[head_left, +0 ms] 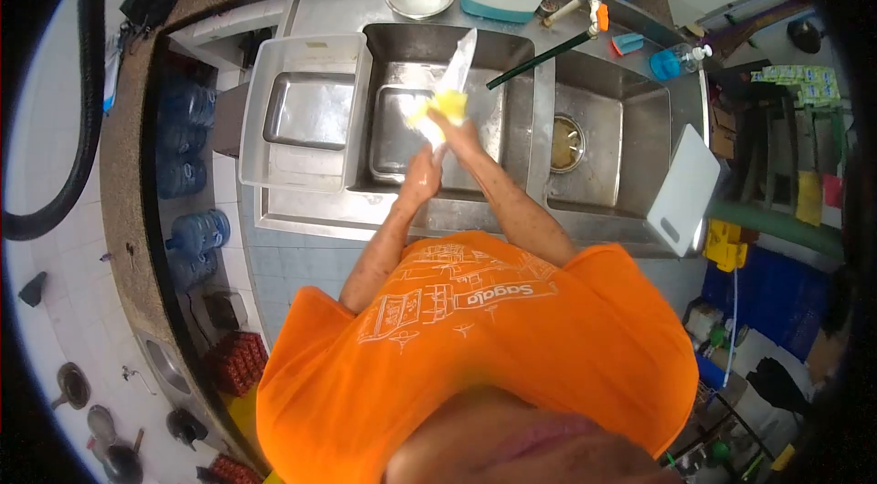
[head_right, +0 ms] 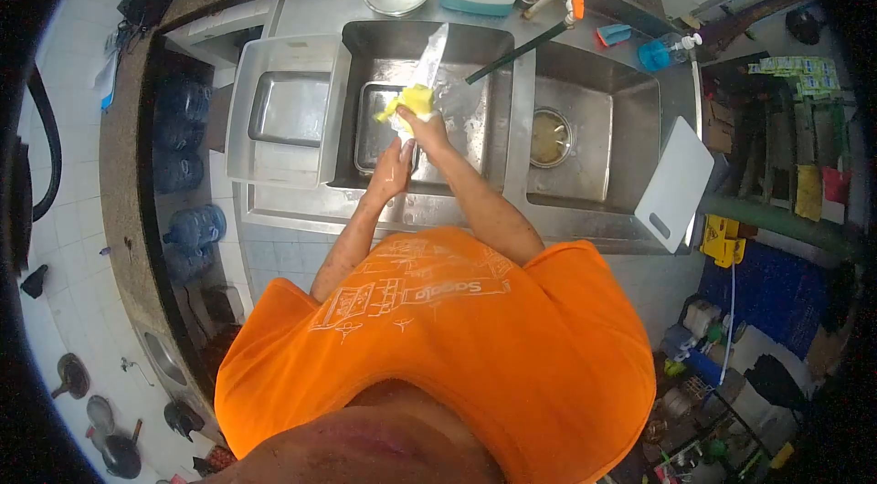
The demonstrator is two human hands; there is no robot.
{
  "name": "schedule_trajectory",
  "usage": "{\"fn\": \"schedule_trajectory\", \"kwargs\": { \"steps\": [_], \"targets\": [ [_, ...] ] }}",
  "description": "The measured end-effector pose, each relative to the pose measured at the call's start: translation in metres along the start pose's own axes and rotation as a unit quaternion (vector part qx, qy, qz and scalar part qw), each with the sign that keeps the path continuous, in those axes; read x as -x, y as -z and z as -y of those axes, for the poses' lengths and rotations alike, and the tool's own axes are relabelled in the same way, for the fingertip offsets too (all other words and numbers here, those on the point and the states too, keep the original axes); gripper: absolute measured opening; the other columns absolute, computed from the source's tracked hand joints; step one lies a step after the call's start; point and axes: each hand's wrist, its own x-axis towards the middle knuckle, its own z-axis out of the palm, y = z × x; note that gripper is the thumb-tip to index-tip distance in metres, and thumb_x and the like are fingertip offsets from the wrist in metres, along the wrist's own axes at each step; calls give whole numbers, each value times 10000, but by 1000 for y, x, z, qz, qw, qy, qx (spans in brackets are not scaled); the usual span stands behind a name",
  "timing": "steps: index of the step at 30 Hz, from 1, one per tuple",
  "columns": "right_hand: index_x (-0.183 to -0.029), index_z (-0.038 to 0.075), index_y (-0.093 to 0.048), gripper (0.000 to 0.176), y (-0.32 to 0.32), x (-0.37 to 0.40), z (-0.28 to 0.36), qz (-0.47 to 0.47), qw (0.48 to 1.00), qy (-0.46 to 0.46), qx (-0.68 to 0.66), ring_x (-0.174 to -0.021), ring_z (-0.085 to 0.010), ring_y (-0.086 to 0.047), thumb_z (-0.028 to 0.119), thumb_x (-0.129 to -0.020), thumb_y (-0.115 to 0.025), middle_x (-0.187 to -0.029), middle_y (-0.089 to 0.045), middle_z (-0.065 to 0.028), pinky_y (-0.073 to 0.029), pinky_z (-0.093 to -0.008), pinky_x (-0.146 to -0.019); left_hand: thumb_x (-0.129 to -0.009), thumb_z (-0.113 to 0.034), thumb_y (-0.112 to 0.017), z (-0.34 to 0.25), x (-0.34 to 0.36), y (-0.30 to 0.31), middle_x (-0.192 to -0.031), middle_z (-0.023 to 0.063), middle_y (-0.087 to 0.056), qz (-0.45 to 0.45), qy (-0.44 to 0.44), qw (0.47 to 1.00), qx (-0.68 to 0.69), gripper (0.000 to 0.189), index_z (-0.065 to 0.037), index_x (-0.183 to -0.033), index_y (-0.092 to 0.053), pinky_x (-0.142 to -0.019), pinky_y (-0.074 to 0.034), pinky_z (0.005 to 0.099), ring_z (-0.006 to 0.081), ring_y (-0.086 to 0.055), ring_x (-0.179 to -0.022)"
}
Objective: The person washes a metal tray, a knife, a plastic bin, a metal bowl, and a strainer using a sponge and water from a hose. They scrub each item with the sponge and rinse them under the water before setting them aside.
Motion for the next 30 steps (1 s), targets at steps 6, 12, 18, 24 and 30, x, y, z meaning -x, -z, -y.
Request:
{"fn": "schedule_trajectory", "kwargs": {
  "steps": [6, 12, 18, 24, 30],
  "targets": [
    [-1165, -2, -553, 427, 6, -22, 10, 70, 996, 24, -44, -948, -129, -560, 226, -825, -676, -1066, -604, -50, -445, -259, -818, -946, -310, -434, -34, -9, 17, -744, 313, -577, 56, 98, 990, 86, 379, 48, -1058, -490, -674, -436, 500, 466, -570, -717],
    [-1169, 3, -541, 381, 8, -30, 23, 114, 985, 18, -128, -1014, -155, -560, 180, -842, -626, -1115, -593, -105, -439, -288, -857, -945, -300, -442, -39, -11, 22, -740, 316, -575, 25, 39, 992, 114, 388, 42, -1129, -467, -673, -436, 500, 469, -574, -716],
    [-1125, 19, -586, 316, 32, -73, 25, -140, 973, 173, 56, -842, -147, -601, 173, -850, -601, -963, -648, -57, -478, -286, -745, -958, -321, -413, -9, 16, -5, -546, 182, -528, -93, -135, 986, 4, 398, 24, -1139, -493, -568, -440, 418, 306, -548, -478],
    [-1006, -6, -612, 208, 47, -96, 63, -156, 976, 124, -89, -794, -168, -617, 96, -828, -580, -903, -655, -92, -473, -291, -700, -962, -335, -405, -22, 31, 1, -505, 145, -510, 33, -25, 998, 50, 402, 35, -1094, -491, -523, -435, 395, 275, -538, -451],
    [-1058, 5, -592, 248, 20, -35, 28, -161, 975, 146, -53, -887, -245, -614, 78, -831, -524, -953, -642, -130, -455, -326, -795, -964, -319, -401, -29, 31, 0, -601, 221, -537, 73, 45, 994, 75, 392, 42, -1102, -468, -558, -422, 431, 360, -545, -569]
  ]
}}
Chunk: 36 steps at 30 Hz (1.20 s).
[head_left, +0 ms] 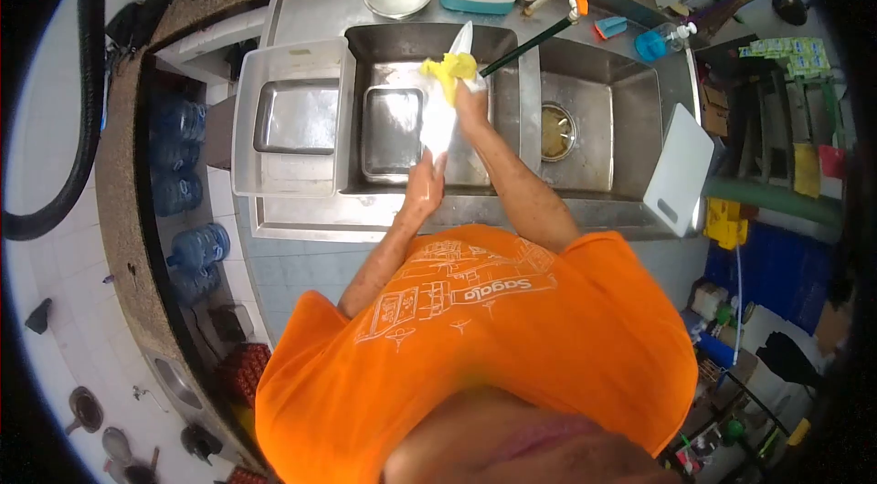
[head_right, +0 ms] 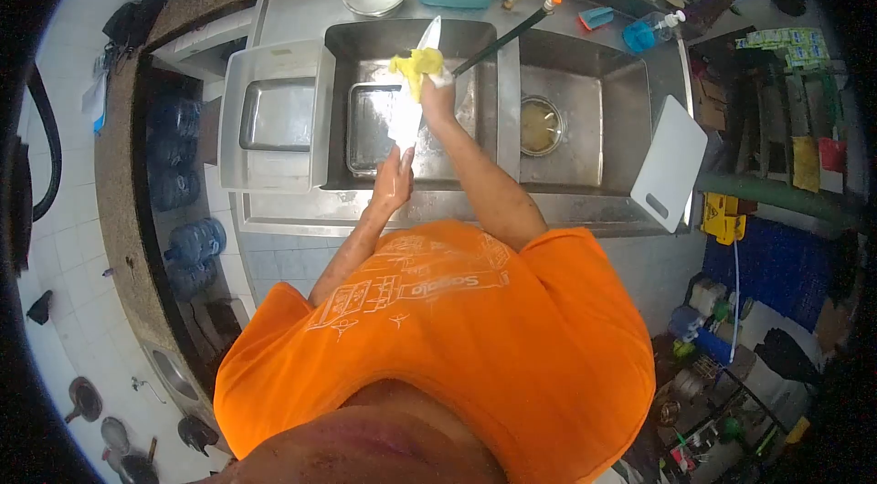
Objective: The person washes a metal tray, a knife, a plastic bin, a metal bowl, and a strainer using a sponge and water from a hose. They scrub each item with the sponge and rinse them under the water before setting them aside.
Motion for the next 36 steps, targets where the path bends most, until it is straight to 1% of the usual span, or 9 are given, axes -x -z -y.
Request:
{"fn": "schedule_trajectory", "kwargs": {
  "steps": [1, 5, 8, 10, 11, 21, 23, 28, 36],
  "targets": [
    [-1058, 5, -592, 248, 1, -5, 1, 1, 1000, 2, 1, -887, -245, -614, 78, -831, -524, -953, -642, -130, -455, -326, -795, -965, -301, -393, -5, 0, 2, -716, 314, -570, 24, 43, 999, 17, 408, 48, -1168, -451, -667, -441, 498, 483, -572, -725],
    [-1052, -5, -599, 248, 8, -53, 15, -27, 998, -12, -62, -847, -180, -603, 58, -832, -505, -939, -640, -87, -460, -290, -751, -967, -303, -389, -4, 11, 2, -689, 307, -564, 1, -31, 1000, 1, 410, 61, -1141, -459, -663, -437, 497, 476, -574, -696],
    [-1066, -7, -591, 257, 8, -52, 17, -42, 996, 8, -79, -851, -179, -599, 63, -831, -512, -952, -635, -87, -460, -289, -747, -965, -321, -405, 8, 23, -3, -501, 135, -506, -40, -100, 994, -1, 380, 41, -1040, -490, -438, -397, 356, 223, -510, -404],
    [-1073, -7, -586, 262, -8, -52, 28, -71, 993, 53, -79, -858, -182, -598, 66, -830, -519, -962, -633, -89, -459, -289, -745, -963, -312, -410, 9, 5, -2, -528, 160, -519, -24, -58, 998, -13, 373, 46, -1030, -493, -460, -403, 376, 255, -527, -436],
    [-1078, -12, -580, 267, -11, -32, 25, -56, 996, 15, -67, -872, -181, -597, 64, -827, -528, -971, -630, -87, -460, -291, -752, -963, -286, -394, 5, 2, -1, -712, 312, -561, 3, 14, 1000, 14, 385, 64, -1094, -487, -678, -420, 511, 477, -558, -702],
    [-1092, 11, -580, 324, 3, 53, 6, 155, 985, -75, 2, -904, -176, -606, 39, -770, -559, -983, -646, -100, -478, -295, -776, -951, -307, -415, -13, -23, 18, -642, 227, -578, -90, -72, 993, -20, 358, 33, -983, -522, -612, -425, 457, 385, -592, -630],
    [-1048, -3, -602, 298, 1, 26, -11, 128, 985, -12, 112, -863, -153, -613, 35, -755, -565, -948, -657, -88, -492, -288, -751, -951, -324, -411, -11, -23, 17, -643, 228, -581, -96, -68, 992, -41, 378, 35, -966, -527, -610, -427, 456, 379, -598, -629],
    [-979, -19, -643, 237, -3, -38, 15, 113, 991, -19, -74, -776, -134, -624, 11, -754, -576, -899, -661, -72, -497, -264, -684, -945, -310, -430, -9, -11, 19, -826, 314, -578, -34, -26, 999, -17, 387, 40, -1069, -537, -723, -427, 503, 485, -551, -831],
    [-971, 31, -635, 193, 28, -146, -64, -71, 997, -18, -26, -649, -111, -587, 135, -809, -643, -818, -630, -29, -463, -258, -553, -943, -350, -439, 5, 1, -1, -680, 278, -562, -56, -86, 994, -41, 416, 48, -1007, -542, -644, -420, 469, 452, -557, -688]
  ]
}}
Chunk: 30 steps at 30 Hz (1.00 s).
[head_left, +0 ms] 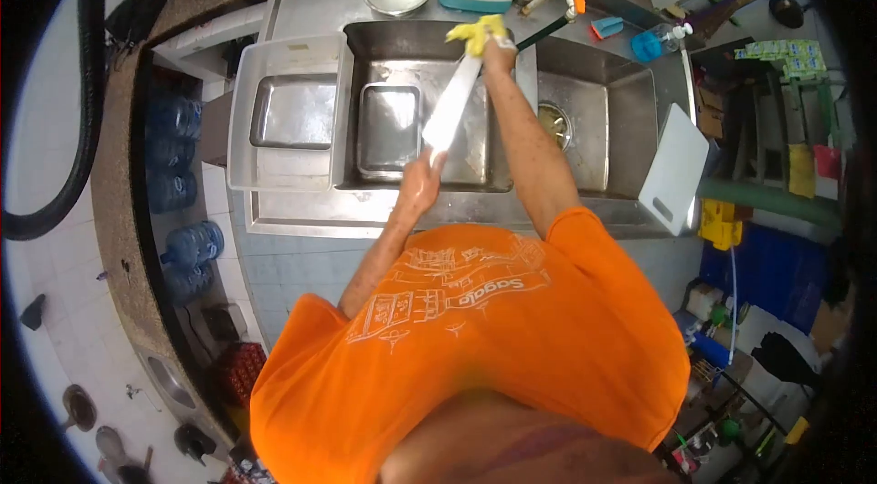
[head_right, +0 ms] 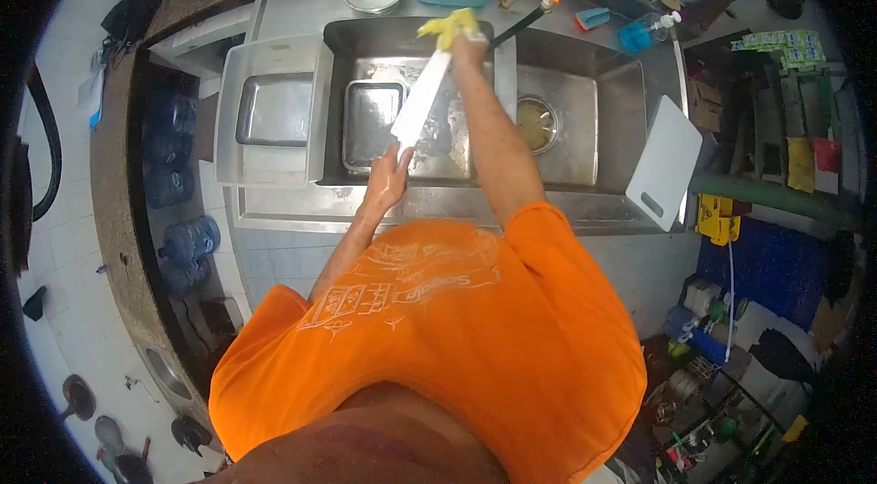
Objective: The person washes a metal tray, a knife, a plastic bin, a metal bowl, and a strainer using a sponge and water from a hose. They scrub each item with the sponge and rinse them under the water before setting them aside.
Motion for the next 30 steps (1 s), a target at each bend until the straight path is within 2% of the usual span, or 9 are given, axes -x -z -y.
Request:
{"fn": "schedule_trajectory", "kwargs": {
  "steps": [2, 7, 8, 14, 20, 24, 26, 29, 30],
  "targets": [
    [-1019, 29, -616, 254, 24, -13, 35, -115, 990, -75, -30, -640, -113, -584, 182, -820, -647, -820, -629, -31, -454, -247, -551, -942, -345, -444, 5, 15, -3, -664, 269, -558, -39, -34, 998, 18, 408, 48, -1000, -539, -643, -420, 465, 431, -563, -654],
    [-1075, 4, -591, 342, 102, -25, 75, -41, 999, 8, 25, -740, -158, -617, 219, -814, -636, -893, -644, -67, -489, -296, -649, -902, -364, -503, 35, -9, 0, -539, -20, -413, 98, 133, 949, 267, 321, -116, -709, -442, -396, -299, 222, 64, -410, -462],
    [-1087, 4, -586, 343, 113, 9, 100, -38, 999, -23, 9, -742, -152, -615, 198, -808, -626, -900, -643, -64, -491, -288, -655, -902, -364, -503, 39, -19, 1, -539, -20, -413, 98, 136, 949, 267, 321, -116, -709, -442, -396, -299, 222, 64, -410, -462],
    [-1097, 0, -576, 337, 194, 74, 69, 41, 995, 32, 82, -818, -157, -618, 124, -784, -600, -927, -643, -70, -497, -286, -714, -841, -341, -494, 28, -43, -30, -619, -25, -343, 393, 250, 611, 640, 262, -127, -731, -391, -307, -235, 175, 55, -274, -405],
    [-1067, -21, -575, 323, 249, 106, 51, 65, 936, 78, 338, -901, -277, -631, 114, -775, -598, -949, -651, -179, -483, -345, -783, -851, -352, -483, 44, -58, -111, -591, -24, -332, 500, 350, 539, 580, 264, -108, -759, -438, -290, -211, 147, 29, -270, -387],
    [-1078, 27, -578, 294, 235, 99, 49, 45, 891, 132, 431, -917, -355, -619, 92, -792, -600, -944, -636, -221, -492, -383, -752, -902, -420, -452, 61, -64, -131, -517, -26, -363, 484, 372, 595, 523, 373, -78, -756, -483, -304, -265, 183, 55, -341, -382],
    [-1054, 46, -592, 260, 219, 89, 34, 23, 894, 150, 423, -904, -351, -626, 83, -797, -608, -936, -639, -216, -505, -380, -717, -917, -451, -436, 43, -61, -123, -517, 5, -436, 351, 246, 840, 333, 412, -62, -819, -527, -355, -342, 229, 99, -421, -408],
    [-1045, 30, -582, 248, 190, 84, -6, 28, 855, 206, 476, -866, -352, -632, 105, -810, -606, -907, -643, -207, -508, -402, -692, -931, -453, -413, 103, -77, -157, -557, 30, -476, 328, 148, 909, 210, 436, -40, -863, -535, -422, -394, 289, 139, -462, -446],
    [-1034, 16, -583, 245, 181, 89, -21, 47, 926, 113, 358, -857, -358, -629, 118, -813, -600, -896, -642, -209, -509, -406, -695, -935, -452, -403, 116, -80, -166, -563, 29, -474, 307, 58, 942, 126, 442, -34, -862, -528, -430, -398, 300, 140, -461, -454]
  ]
}}
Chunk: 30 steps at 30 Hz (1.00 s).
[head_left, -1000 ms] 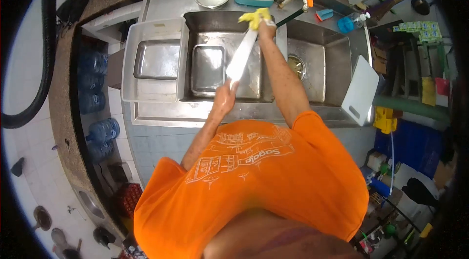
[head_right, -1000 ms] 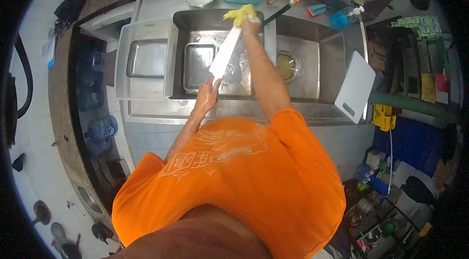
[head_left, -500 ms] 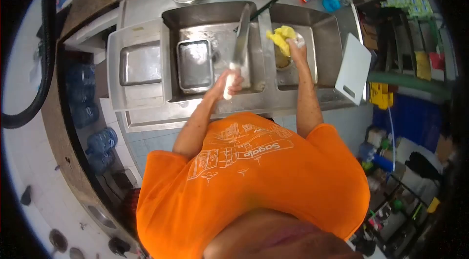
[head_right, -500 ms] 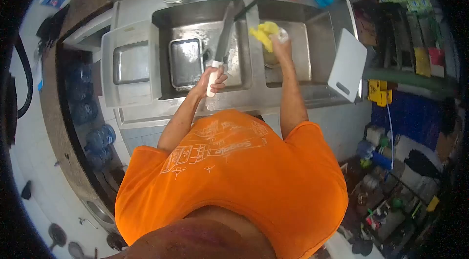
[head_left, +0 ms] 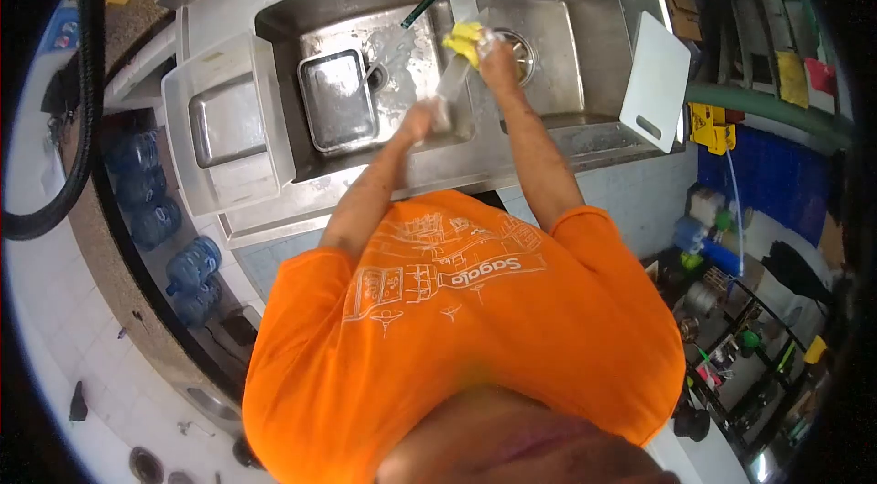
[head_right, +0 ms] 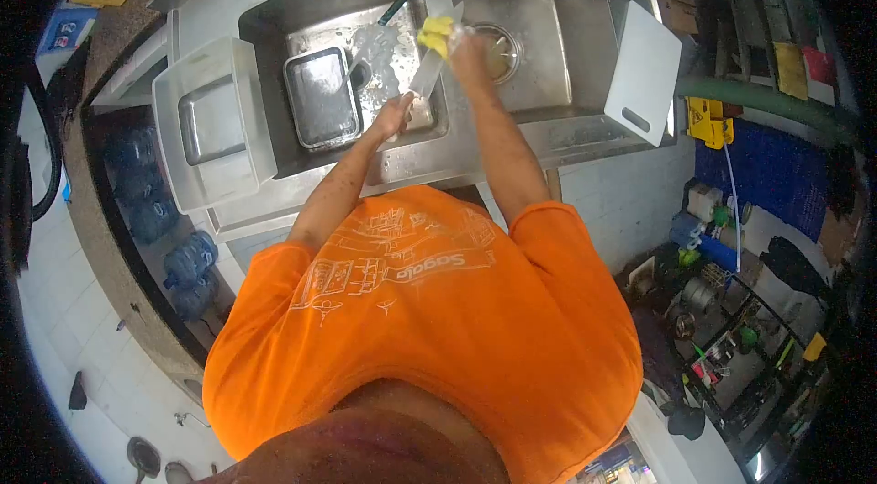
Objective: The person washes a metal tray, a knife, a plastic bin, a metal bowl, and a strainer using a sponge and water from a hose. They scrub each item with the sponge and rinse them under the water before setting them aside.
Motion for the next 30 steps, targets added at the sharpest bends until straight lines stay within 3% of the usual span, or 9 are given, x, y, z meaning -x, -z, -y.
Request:
{"fn": "schedule_trajectory", "kwargs": {
  "steps": [1, 3, 8, 10, 14, 16, 21, 25, 30],
  "targets": [
    [-1024, 1, -583, 246, -15, 4, -6, 34, 986, -81, -141, -849, -364, -626, 132, -816, -593, -885, -640, -212, -509, -411, -698, -939, -446, -391, 4, -5, -4, -577, 31, -473, -24, -32, 998, -48, 445, -25, -870, -518, -435, -397, 317, 138, -457, -465],
    [-1112, -39, -531, 363, -35, 25, -21, 198, 957, 18, 212, -908, -383, -585, 217, -855, -533, -955, -615, -238, -446, -456, -836, -937, -441, -394, 14, -19, -10, -589, 50, -497, -25, -53, 994, -89, 440, -22, -890, -520, -460, -410, 330, 160, -478, -478],
    [-1115, -37, -513, 335, -42, 53, -62, 83, 961, 183, 188, -907, -372, -580, 126, -825, -545, -1000, -582, -239, -474, -435, -788, -933, -429, -394, 41, -25, -31, -621, 116, -558, -239, -328, 880, -247, 446, -9, -920, -541, -553, -447, 371, 242, -538, -526],
    [-1016, -24, -531, 280, -22, 27, -71, 54, 970, 143, 188, -858, -379, -572, 109, -775, -576, -910, -580, -228, -466, -453, -751, -936, -433, -385, -15, 6, -21, -631, 153, -574, -69, -31, 987, -143, 471, 2, -901, -563, -603, -453, 385, 279, -561, -560],
    [-900, -21, -550, 213, 8, -34, -34, 19, 986, 114, 123, -809, -386, -560, 96, -727, -589, -821, -574, -214, -446, -474, -735, -942, -465, -365, -22, 8, -23, -597, 133, -552, -99, -1, 988, -120, 523, 10, -856, -565, -583, -441, 380, 250, -549, -542],
    [-924, -30, -555, 222, 7, -17, -21, 190, 951, -24, 242, -888, -390, -547, 73, -728, -568, -917, -567, -241, -434, -477, -764, -944, -469, -360, -21, 14, -24, -596, 130, -550, -86, 9, 988, -126, 530, 13, -855, -562, -580, -441, 379, 248, -547, -542],
    [-995, -33, -546, 263, -37, 65, -50, 89, 967, 187, 151, -779, -411, -585, 135, -793, -535, -910, -583, -259, -451, -511, -737, -946, -462, -358, -7, 3, -20, -622, 139, -563, -73, 19, 987, -141, 529, 20, -860, -557, -584, -450, 371, 251, -557, -560],
    [-943, -19, -541, 208, -3, -31, -64, 37, 965, 66, 252, -855, -386, -573, 132, -800, -531, -881, -570, -249, -445, -482, -761, -945, -463, -357, -3, 4, -24, -649, 168, -569, -104, 1, 984, -147, 537, 27, -859, -559, -614, -454, 380, 271, -564, -586],
    [-966, -14, -554, 203, -20, 38, -33, 164, 958, 37, 231, -862, -405, -561, 113, -814, -510, -905, -576, -243, -441, -488, -774, -943, -473, -354, -11, 5, -20, -675, 173, -581, -87, 16, 983, -159, 554, 31, -846, -563, -627, -455, 386, 288, -573, -604]
  ]
}}
